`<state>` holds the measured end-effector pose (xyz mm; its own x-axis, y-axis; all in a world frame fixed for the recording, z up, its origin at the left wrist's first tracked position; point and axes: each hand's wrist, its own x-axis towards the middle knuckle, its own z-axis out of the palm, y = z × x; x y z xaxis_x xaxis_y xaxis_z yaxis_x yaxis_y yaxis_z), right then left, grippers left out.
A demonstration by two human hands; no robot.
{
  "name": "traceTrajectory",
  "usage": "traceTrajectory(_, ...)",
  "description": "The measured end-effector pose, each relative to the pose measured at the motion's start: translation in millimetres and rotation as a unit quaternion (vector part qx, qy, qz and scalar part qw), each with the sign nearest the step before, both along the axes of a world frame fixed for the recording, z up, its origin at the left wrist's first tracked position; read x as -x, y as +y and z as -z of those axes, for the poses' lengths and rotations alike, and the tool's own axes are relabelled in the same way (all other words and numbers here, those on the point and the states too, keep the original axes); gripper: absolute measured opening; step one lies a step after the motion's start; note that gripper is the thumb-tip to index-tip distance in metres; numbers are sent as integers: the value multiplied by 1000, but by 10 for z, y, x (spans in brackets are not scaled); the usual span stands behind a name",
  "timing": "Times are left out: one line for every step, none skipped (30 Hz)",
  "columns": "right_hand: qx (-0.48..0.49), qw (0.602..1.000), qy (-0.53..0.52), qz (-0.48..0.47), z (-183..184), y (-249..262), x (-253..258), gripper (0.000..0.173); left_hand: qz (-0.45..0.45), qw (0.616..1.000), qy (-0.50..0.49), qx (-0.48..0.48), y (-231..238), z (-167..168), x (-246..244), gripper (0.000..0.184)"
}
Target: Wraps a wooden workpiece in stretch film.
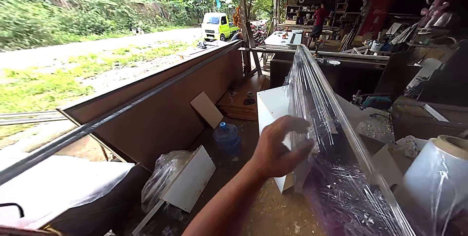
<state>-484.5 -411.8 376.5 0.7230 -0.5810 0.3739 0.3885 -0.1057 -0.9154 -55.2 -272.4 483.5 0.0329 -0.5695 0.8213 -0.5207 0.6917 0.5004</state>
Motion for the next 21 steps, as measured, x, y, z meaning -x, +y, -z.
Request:
traceTrajectory(-27,998,21,60,-157,110,-149,18,7,998,-56,10,-105,-203,238,28)
traceTrajectory(-16,999,34,35,-168,33,-132,28,12,994,-107,9,-221,-371,470,31)
traceTrajectory(0,999,43,3,-87,-105,-62,40,19,989,-149,-3,-347,-502,691,36)
traceTrajectory(23,999,40,-21,-8,-224,-20,46,28,983,-181,-26,-474,-604,899,44)
traceTrajectory(51,997,36,-45,54,-335,-2,47,34,975,-210,-56,-601,-688,1087,55)
traceTrajectory(60,995,28,-68,127,-449,15,49,38,967,-237,-91,-729,-755,1253,66)
traceTrajectory(59,994,23,-93,181,-549,21,50,40,957,-257,-127,-853,-807,1399,75)
traceTrajectory(59,991,24,-119,229,-651,18,49,45,948,-270,-161,-966,-845,1527,82)
traceTrajectory(58,988,25,-139,261,-735,1,48,49,940,-279,-192,-1068,-872,1635,88)
traceTrajectory(58,986,22,-156,274,-793,-28,48,51,932,-285,-218,-1157,-880,1725,91)
traceTrajectory(54,983,13,-173,289,-839,-59,49,51,925,-289,-243,-1230,-878,1806,93)
traceTrajectory(54,979,-3,-195,334,-905,-86,53,49,918,-294,-261,-1294,-861,1877,94)
traceTrajectory(56,974,-16,-220,369,-978,-116,57,46,912,-300,-276,-1351,-841,1937,93)
traceTrajectory(60,969,-21,-239,374,-1031,-149,58,43,904,-306,-295,-1401,-821,1989,92)
traceTrajectory(60,965,-22,-253,367,-1064,-183,57,39,895,-309,-318,-1443,-800,2034,92)
traceTrajectory(57,960,-25,-271,360,-1089,-219,58,36,885,-309,-346,-1473,-789,2075,91)
traceTrajectory(52,956,-27,-286,373,-1114,-248,59,38,878,-299,-372,-1496,-778,2107,91)
traceTrajectory(47,954,-30,-296,408,-1141,-263,59,45,872,-287,-395,-1515,-768,2129,90)
traceTrajectory(49,953,-34,-298,425,-1156,-269,60,50,869,-278,-406,-1533,-756,2144,89)
traceTrajectory(55,951,-36,-301,439,-1173,-275,60,52,868,-271,-413,-1548,-748,2153,86)
traceTrajectory(60,951,-34,-300,457,-1192,-284,60,49,867,-264,-419,-1553,-742,2163,81)
